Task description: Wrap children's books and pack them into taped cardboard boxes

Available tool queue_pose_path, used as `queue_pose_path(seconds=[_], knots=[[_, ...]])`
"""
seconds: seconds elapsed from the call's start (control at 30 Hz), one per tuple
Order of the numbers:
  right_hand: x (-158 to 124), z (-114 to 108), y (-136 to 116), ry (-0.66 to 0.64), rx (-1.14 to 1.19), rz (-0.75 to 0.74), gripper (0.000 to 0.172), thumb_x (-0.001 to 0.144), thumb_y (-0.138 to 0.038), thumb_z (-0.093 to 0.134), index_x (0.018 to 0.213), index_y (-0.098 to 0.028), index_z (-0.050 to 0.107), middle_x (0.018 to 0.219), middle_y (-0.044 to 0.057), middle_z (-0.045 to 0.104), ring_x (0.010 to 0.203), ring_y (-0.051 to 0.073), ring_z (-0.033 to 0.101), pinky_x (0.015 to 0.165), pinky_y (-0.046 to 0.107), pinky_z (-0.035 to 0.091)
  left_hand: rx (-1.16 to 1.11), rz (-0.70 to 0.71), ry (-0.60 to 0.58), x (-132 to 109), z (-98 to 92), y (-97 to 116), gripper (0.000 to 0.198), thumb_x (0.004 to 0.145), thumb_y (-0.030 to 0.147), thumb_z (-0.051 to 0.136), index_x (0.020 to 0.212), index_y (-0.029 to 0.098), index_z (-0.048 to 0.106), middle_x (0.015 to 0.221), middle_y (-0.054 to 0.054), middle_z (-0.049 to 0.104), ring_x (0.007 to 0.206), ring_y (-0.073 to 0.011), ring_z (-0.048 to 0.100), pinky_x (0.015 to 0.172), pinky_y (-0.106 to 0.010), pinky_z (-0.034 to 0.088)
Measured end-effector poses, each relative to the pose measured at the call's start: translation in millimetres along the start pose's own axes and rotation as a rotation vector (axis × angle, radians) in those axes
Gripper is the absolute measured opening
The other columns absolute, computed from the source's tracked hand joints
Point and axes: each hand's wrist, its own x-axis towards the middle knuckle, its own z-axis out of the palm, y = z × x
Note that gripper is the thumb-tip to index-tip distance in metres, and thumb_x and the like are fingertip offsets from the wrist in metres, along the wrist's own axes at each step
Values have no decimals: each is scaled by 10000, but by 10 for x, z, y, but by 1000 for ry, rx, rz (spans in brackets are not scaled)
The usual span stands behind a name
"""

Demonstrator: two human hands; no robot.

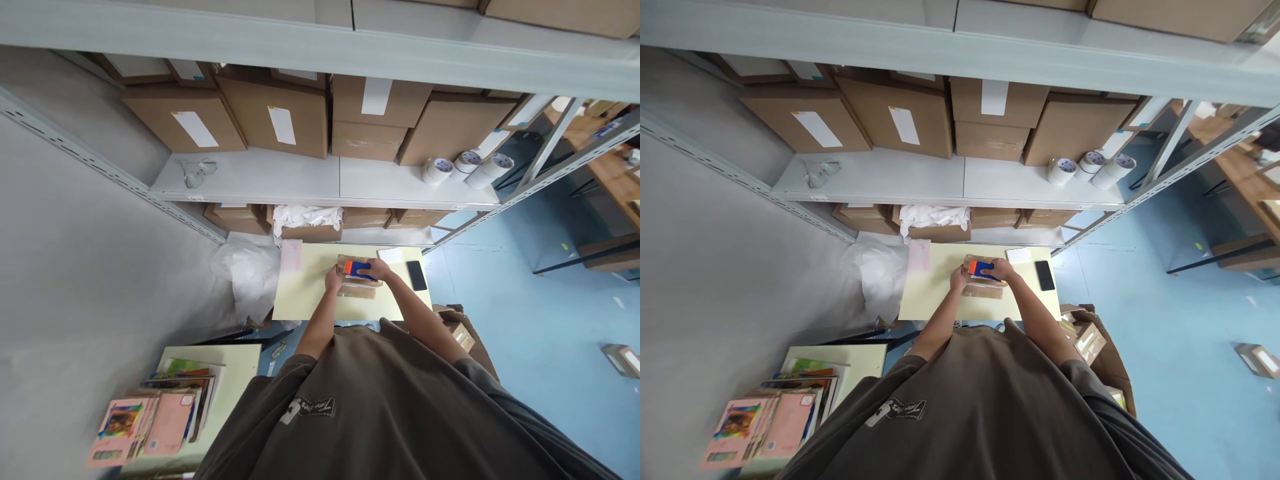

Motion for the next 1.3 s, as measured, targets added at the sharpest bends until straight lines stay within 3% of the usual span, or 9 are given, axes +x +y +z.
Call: queue_pose_path(seconds=[0.13,0.43,0.53,0.67,0.87,1.03,1.2,1.3], knots=[[-110,-99,326,18,-21,24,578,834,-773,755,949,-208,792,999,130,798,913,282,731,688,294,440,178,5,34,-29,54,11,274,991,501,655,1014,254,773,888,-104,778,951,-289,718,911,-343,479],[-575,-513,1629,48,-57,161,443,791,-642,837,878,-211,784,859,87,771,796,246,696,652,287,421,230,3,85,3,97,15,276,993,507,667,1055,266,784,909,-120,782,992,-314,722,938,-353,468],[-662,-575,1871,59,-82,208,408,774,-608,854,868,-217,784,835,84,763,774,247,695,645,289,424,231,2,98,4,98,-7,299,991,530,656,1065,270,784,932,-112,788,986,-302,718,935,-345,466],[-606,-482,1843,62,-132,242,448,774,-632,848,896,-204,793,928,135,788,848,282,726,679,308,468,262,31,103,12,96,-29,333,991,560,631,1049,270,785,954,-109,797,952,-285,719,908,-331,474],[-320,-61,1341,66,-86,386,532,820,-577,846,1091,-121,806,1099,251,788,1027,358,755,777,347,534,283,6,137,-2,90,-23,327,993,531,662,1120,260,794,996,-113,808,966,-281,723,922,-325,470],[-159,335,996,100,-55,417,346,965,-359,724,1192,-103,781,1221,256,773,1174,339,731,892,336,527,497,59,83,13,64,-15,396,1061,508,561,1275,247,768,1087,-134,815,1034,-289,737,947,-329,485],[-425,835,1239,132,68,645,468,1083,-472,522,1383,-151,685,1281,204,763,1194,293,723,931,334,515,631,30,49,77,63,-48,504,1121,480,416,1480,233,669,1268,-137,793,1120,-294,740,977,-348,515],[-625,1097,1420,121,74,660,443,1068,-394,536,1392,-132,686,1329,228,733,1263,292,688,1004,350,483,605,28,45,109,59,-86,513,1118,492,419,1486,237,671,1339,-127,771,1188,-294,726,1017,-356,516]])
